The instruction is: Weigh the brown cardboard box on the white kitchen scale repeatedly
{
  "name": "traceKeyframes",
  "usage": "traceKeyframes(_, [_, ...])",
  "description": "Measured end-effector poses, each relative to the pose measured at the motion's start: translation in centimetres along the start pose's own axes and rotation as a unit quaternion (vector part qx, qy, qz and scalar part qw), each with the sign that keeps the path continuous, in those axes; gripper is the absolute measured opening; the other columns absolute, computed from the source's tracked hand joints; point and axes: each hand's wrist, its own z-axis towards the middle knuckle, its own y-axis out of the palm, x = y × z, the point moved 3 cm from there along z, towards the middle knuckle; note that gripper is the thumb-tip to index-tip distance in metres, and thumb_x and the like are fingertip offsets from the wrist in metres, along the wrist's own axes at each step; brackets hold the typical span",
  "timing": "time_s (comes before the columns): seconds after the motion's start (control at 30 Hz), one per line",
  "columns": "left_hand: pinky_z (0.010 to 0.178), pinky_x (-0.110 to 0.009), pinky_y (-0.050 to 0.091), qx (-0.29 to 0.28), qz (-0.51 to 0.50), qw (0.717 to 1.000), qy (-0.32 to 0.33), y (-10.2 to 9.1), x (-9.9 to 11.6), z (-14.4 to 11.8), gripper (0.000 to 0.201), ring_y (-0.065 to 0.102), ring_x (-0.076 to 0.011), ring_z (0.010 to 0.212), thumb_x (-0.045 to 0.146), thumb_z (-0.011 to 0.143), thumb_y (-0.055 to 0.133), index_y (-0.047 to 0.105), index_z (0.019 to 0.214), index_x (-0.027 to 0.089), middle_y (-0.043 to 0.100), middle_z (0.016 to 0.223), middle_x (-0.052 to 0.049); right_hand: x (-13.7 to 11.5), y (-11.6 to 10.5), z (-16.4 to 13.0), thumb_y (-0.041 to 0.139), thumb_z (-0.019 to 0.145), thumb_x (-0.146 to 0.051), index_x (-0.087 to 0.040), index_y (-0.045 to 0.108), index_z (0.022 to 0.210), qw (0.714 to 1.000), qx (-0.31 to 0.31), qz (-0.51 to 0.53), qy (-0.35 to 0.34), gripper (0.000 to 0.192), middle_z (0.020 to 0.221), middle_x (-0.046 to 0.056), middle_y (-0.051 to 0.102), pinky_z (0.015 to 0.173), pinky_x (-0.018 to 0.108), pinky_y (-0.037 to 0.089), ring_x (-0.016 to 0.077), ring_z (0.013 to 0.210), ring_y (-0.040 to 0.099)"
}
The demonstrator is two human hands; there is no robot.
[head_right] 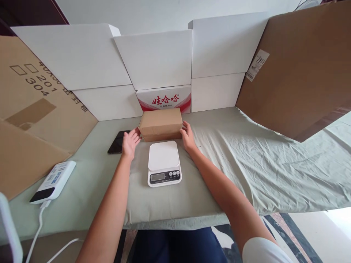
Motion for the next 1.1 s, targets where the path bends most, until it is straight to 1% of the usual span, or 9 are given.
traceKeyframes(0.13, [0.121, -0.048, 0.03, 0.021, 0.004, 0.999, -0.039, 0.8, -1.1, 0.0, 0.079, 0.04, -0.0324, 0.148, 0.078, 0.086, 0.045, 0.064, 0.136, 0.021, 0.046, 0.157, -0.016, -0.6, 0.6, -0.1, 0.053, 0.085, -0.038, -0.024, 0.045, 0.143, 0.998, -0.051, -0.007, -0.034, 0.061, 0.151, 0.009, 0.052, 0.121, 0.05, 0.036, 0.029, 0.142, 0.045])
traceKeyframes(0.23, [0.121, -0.048, 0.029, 0.042, 0.003, 0.998, -0.046, 1.4, -1.3, 0.1, 0.077, 0.041, -0.0335, 0.147, 0.077, 0.083, 0.052, 0.067, 0.132, 0.02, 0.051, 0.154, -0.018, -0.7, 0.8, -0.3, 0.054, 0.086, -0.042, -0.025, 0.037, 0.151, 0.998, -0.058, -0.023, -0.03, 0.069, 0.152, 0.009, 0.05, 0.119, 0.051, 0.038, 0.0294, 0.139, 0.047])
traceKeyframes(0.37, [0.12, -0.049, 0.031, 0.068, 0.002, 0.998, 0.016, 1.8, 0.4, -0.4, 0.087, 0.042, -0.0361, 0.146, 0.083, 0.072, 0.06, 0.069, 0.128, 0.018, 0.053, 0.151, -0.021, -2.0, 0.9, -1.0, 0.052, 0.089, -0.059, -0.028, 0.022, 0.158, 0.995, -0.049, -0.045, -0.07, 0.082, 0.154, 0.011, 0.043, 0.118, 0.05, 0.04, 0.0297, 0.141, 0.044])
traceKeyframes(0.5, [0.119, -0.047, 0.033, 0.049, 0.007, 0.991, 0.122, 2.0, 3.2, -4.6, 0.093, 0.044, -0.037, 0.145, 0.086, 0.068, 0.062, 0.068, 0.13, 0.017, 0.055, 0.149, -0.02, -5.3, 0.3, -3.7, 0.047, 0.09, -0.073, -0.027, 0.023, 0.159, 0.975, -0.045, -0.104, -0.192, 0.087, 0.158, 0.012, 0.035, 0.126, 0.05, 0.029, 0.0317, 0.15, 0.03])
traceKeyframes(0.57, [0.119, -0.048, 0.033, 0.04, 0.017, 0.991, 0.127, 1.9, 3.7, -7.9, 0.088, 0.044, -0.0369, 0.145, 0.083, 0.073, 0.06, 0.067, 0.133, 0.019, 0.056, 0.149, -0.018, -6.5, -0.4, -5.7, 0.044, 0.09, -0.076, -0.026, 0.022, 0.16, 0.967, -0.054, -0.128, -0.214, 0.089, 0.157, 0.013, 0.034, 0.128, 0.053, 0.024, 0.0331, 0.151, 0.027])
traceKeyframes(0.67, [0.12, -0.052, 0.032, 0.028, 0.023, 0.996, 0.086, 1.4, 3.0, -12.7, 0.087, 0.043, -0.0384, 0.145, 0.083, 0.072, 0.059, 0.069, 0.13, 0.018, 0.06, 0.145, -0.019, -7.0, -1.8, -9.0, 0.044, 0.092, -0.072, -0.028, 0.021, 0.16, 0.966, -0.075, -0.137, -0.208, 0.084, 0.155, 0.013, 0.033, 0.125, 0.059, 0.026, 0.0352, 0.149, 0.028])
traceKeyframes(0.77, [0.12, -0.055, 0.031, 0.04, 0.026, 0.997, 0.06, 0.8, 2.1, -15.5, 0.088, 0.04, -0.0397, 0.147, 0.084, 0.071, 0.058, 0.071, 0.127, 0.017, 0.06, 0.144, -0.02, -6.7, -2.8, -11.4, 0.044, 0.093, -0.07, -0.03, 0.021, 0.16, 0.968, -0.087, -0.135, -0.191, 0.081, 0.155, 0.012, 0.034, 0.124, 0.061, 0.025, 0.0362, 0.148, 0.027])
traceKeyframes(0.9, [0.12, -0.056, 0.03, 0.066, 0.024, 0.996, 0.048, 0.2, 1.6, -16.3, 0.09, 0.041, -0.0402, 0.146, 0.085, 0.07, 0.056, 0.071, 0.128, 0.018, 0.061, 0.143, -0.02, -6.6, -2.8, -12.6, 0.044, 0.093, -0.069, -0.031, 0.02, 0.16, 0.971, -0.091, -0.142, -0.171, 0.081, 0.154, 0.012, 0.035, 0.124, 0.061, 0.024, 0.0359, 0.147, 0.03])
traceKeyframes(1.1, [0.119, -0.056, 0.033, 0.078, 0.026, 0.996, 0.039, -0.1, 1.3, -16.1, 0.091, 0.045, -0.0402, 0.143, 0.085, 0.073, 0.053, 0.068, 0.133, 0.018, 0.059, 0.145, -0.021, -6.8, -2.6, -12.2, 0.045, 0.093, -0.068, -0.031, 0.024, 0.159, 0.972, -0.094, -0.147, -0.16, 0.079, 0.151, 0.012, 0.039, 0.12, 0.062, 0.03, 0.0365, 0.14, 0.036])
